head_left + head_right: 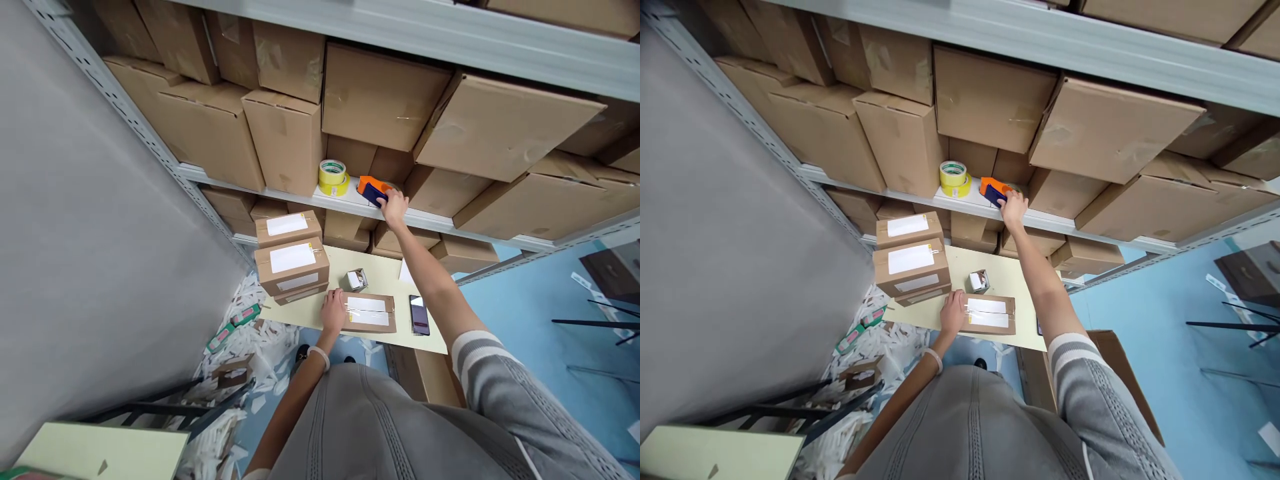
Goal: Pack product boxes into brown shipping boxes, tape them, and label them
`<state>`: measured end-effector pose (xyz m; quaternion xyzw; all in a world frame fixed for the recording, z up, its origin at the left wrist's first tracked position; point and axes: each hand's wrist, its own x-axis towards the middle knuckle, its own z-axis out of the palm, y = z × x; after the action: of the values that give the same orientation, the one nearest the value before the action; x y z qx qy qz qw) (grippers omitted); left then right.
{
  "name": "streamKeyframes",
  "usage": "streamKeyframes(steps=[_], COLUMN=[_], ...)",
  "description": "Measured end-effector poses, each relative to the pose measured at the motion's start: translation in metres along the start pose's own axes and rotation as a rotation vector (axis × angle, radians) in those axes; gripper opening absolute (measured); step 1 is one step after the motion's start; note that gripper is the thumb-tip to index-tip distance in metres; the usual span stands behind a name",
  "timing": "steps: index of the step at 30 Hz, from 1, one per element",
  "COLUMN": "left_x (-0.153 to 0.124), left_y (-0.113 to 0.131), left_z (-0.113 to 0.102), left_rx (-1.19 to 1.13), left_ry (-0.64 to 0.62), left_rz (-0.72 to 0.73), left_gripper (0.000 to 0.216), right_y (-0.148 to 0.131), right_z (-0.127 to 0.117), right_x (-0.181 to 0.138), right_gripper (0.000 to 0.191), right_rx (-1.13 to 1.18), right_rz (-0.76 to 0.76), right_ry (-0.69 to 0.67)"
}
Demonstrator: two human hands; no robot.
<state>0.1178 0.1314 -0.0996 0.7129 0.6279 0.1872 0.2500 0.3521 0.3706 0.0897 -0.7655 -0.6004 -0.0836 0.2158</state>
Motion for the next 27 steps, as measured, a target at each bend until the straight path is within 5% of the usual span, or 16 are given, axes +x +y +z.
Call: streamKeyframes(steps=[9, 15, 19, 22, 27], left_x=[0.003, 0.004, 0.004, 0.004, 0.005], left_y=[-0.002, -0.001, -0.001, -0.001, 0.001], left_z=[-0.001, -0.004, -0.006, -0.007, -0.008], left_rx=[-0.03, -0.056, -0.058, -0.064, -0.06], left_ry=[-0.022, -0.026, -0.04, -0.051, -0.057], left_rz=[-0.006, -0.009, -0.01, -0.002, -0.018], left_gripper=[0.033, 0.034, 0.035, 0.036, 0.036], right_y=[0.008, 0.003, 0.001, 0.015, 0.056], right_z=[0.017, 0.002, -0.003, 0.012, 0.042], right_x=[0.004, -0.011, -0.08, -0.164, -0.295], right_gripper=[0.033, 0.045, 0.053, 0.055, 0.06], right_rx=[0.094, 0.221, 0.188, 0.244, 0.42], right_rz=[0.049, 0.07, 0.139, 0.248, 0.642], right_ry=[-0.009, 0.064, 0.171, 0.045, -0.21])
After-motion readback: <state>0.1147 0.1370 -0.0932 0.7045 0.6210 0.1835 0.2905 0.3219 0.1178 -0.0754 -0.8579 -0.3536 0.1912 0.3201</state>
